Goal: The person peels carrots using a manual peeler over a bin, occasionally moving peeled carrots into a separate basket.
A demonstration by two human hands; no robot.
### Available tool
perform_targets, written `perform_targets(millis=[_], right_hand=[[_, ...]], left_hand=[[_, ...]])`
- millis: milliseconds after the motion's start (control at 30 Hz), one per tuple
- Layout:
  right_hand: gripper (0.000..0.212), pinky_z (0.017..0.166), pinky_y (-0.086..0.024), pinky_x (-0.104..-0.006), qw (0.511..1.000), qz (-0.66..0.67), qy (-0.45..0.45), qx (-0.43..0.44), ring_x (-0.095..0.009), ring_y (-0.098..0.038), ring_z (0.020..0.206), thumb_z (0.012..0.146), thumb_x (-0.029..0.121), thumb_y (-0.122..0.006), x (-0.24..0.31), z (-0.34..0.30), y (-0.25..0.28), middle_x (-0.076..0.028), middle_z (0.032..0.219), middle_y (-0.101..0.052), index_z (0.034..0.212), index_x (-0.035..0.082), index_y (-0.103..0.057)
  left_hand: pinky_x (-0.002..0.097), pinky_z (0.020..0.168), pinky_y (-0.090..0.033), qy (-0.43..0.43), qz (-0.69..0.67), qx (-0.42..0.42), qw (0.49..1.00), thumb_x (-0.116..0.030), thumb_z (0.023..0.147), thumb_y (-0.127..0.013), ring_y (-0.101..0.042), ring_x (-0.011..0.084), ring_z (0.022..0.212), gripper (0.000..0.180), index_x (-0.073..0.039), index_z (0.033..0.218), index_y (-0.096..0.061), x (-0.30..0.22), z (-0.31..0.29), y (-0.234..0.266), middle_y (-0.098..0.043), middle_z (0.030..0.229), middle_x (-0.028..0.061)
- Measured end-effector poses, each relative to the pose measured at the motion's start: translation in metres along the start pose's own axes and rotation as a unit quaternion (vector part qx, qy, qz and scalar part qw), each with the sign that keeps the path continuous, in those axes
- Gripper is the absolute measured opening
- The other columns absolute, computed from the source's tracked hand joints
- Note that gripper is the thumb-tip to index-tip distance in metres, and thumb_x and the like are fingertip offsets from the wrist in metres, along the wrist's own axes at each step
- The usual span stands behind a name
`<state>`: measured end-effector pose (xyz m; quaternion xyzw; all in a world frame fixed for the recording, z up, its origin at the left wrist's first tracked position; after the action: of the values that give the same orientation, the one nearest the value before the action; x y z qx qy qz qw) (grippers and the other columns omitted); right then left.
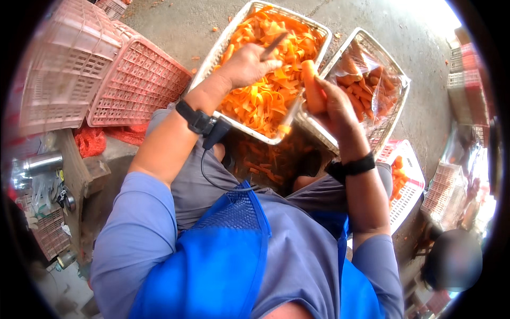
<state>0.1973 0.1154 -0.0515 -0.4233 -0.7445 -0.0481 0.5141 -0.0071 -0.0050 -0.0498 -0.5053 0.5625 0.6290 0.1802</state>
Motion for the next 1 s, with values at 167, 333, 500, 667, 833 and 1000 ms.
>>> perform_targets(millis=[167, 333, 500, 667, 833, 1000], right_hand=[[0.042, 0.062, -0.055, -0.0344, 0.981, 0.143, -0.101, 0.082, -0.027, -0.065, 0.067, 0.105, 0.032, -0.044, -0.019, 0.009, -0.011, -0.017, 0.091, -0.065, 0.126, -0.003, -0.047], [0.043, 0.063, -0.054, -0.0346, 0.956, 0.240, -0.094, 0.136, -0.029, -0.065, 0.067, 0.107, 0.038, -0.036, -0.012, 0.011, -0.017, -0.018, 0.090, -0.065, 0.129, 0.003, -0.047], [0.047, 0.064, -0.059, -0.0319, 0.972, 0.181, -0.051, 0.140, -0.023, -0.069, 0.079, 0.106, 0.040, -0.038, -0.023, 0.027, -0.017, -0.013, 0.097, -0.068, 0.127, 0.000, -0.053], [0.043, 0.052, -0.052, -0.0341, 0.973, 0.187, -0.056, 0.127, -0.022, -0.061, 0.063, 0.106, 0.039, -0.039, -0.027, 0.022, -0.018, -0.013, 0.095, -0.065, 0.120, 0.003, -0.057], [0.046, 0.048, -0.053, -0.0346, 0.971, 0.178, -0.096, 0.128, -0.024, -0.064, 0.060, 0.105, 0.043, -0.044, -0.029, 0.016, -0.025, -0.014, 0.081, -0.065, 0.112, -0.001, -0.056], [0.045, 0.049, -0.054, -0.0310, 0.974, 0.178, -0.060, 0.129, -0.017, -0.065, 0.063, 0.100, 0.043, -0.058, -0.032, 0.027, -0.020, -0.009, 0.083, -0.065, 0.110, 0.000, -0.062]], left_hand=[[0.0263, 0.060, -0.048, -0.073, -0.305, -0.043, 0.948, -0.016, 0.095, -0.064, -0.057, 0.0092, 0.065, 0.016, -0.002, 0.100, -0.069, -0.058, -0.006, 0.022, -0.065, 0.078, 0.0041], [0.0320, 0.073, -0.053, -0.266, -0.088, 0.020, 0.960, -0.028, 0.104, -0.043, -0.063, 0.0186, 0.077, 0.036, 0.001, 0.102, -0.064, -0.085, 0.014, 0.004, -0.065, 0.085, 0.0092], [0.0214, 0.055, -0.051, -0.181, -0.139, 0.164, 0.960, -0.025, 0.104, -0.055, -0.065, 0.0096, 0.064, 0.026, -0.004, 0.102, -0.071, -0.071, -0.004, -0.006, -0.069, 0.080, 0.0052], [0.0213, 0.054, -0.051, -0.124, -0.166, 0.171, 0.963, -0.023, 0.100, -0.063, -0.063, 0.0097, 0.062, 0.021, -0.003, 0.100, -0.069, -0.059, -0.001, -0.009, -0.068, 0.079, 0.0037], [0.0175, 0.050, -0.041, -0.058, -0.159, 0.048, 0.984, -0.031, 0.103, -0.056, -0.056, 0.0049, 0.057, 0.028, -0.005, 0.104, -0.068, -0.002, 0.045, 0.040, -0.067, 0.078, 0.0009], [0.0160, 0.054, -0.041, -0.005, -0.182, -0.027, 0.983, -0.035, 0.103, -0.057, -0.052, 0.0032, 0.061, 0.034, -0.004, 0.112, -0.067, 0.022, 0.055, 0.068, -0.069, 0.089, 0.0033]])
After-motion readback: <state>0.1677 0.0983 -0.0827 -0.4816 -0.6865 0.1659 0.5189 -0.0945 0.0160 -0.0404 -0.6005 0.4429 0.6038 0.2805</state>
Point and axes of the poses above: each hand's wrist, its own z-axis towards the middle knuckle, its own y-axis out of the back of the hand, x = y × z, the point moved 2 cm from there along z, towards the middle knuckle
